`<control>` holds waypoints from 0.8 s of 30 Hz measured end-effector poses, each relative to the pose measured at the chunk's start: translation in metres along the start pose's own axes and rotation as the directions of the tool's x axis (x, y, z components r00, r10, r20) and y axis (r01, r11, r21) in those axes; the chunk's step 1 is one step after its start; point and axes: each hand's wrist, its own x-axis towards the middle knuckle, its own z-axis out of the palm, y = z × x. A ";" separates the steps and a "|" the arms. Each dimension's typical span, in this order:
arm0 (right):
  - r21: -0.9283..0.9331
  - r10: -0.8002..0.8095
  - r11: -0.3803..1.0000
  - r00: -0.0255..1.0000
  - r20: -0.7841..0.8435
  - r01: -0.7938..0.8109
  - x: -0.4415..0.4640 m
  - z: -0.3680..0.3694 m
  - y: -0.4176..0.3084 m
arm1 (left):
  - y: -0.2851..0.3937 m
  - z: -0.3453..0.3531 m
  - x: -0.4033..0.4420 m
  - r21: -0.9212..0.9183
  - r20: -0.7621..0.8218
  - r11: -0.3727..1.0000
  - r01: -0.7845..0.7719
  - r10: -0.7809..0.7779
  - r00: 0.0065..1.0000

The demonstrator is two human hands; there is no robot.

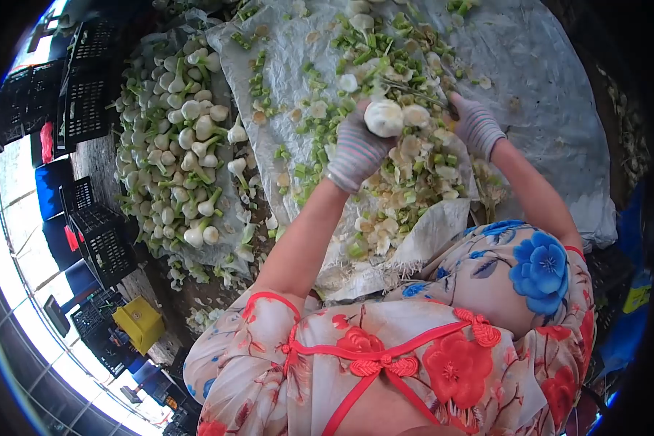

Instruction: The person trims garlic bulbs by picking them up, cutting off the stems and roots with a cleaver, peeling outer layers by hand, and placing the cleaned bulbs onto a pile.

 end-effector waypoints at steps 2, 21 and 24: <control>-0.947 -0.411 0.281 0.911 0.024 0.152 0.006 -0.026 0.009 | -0.009 -0.007 0.008 0.017 0.005 0.998 -0.055 0.055 0.998; -0.764 -0.724 -0.161 0.452 0.522 0.625 -0.016 0.044 -0.039 | -0.017 0.009 0.014 -0.957 -0.046 0.266 0.115 -0.531 0.846; -0.751 -0.742 -0.173 0.417 0.525 0.637 0.002 0.029 -0.032 | -0.050 0.004 0.022 -0.967 0.125 0.140 0.213 -0.466 0.876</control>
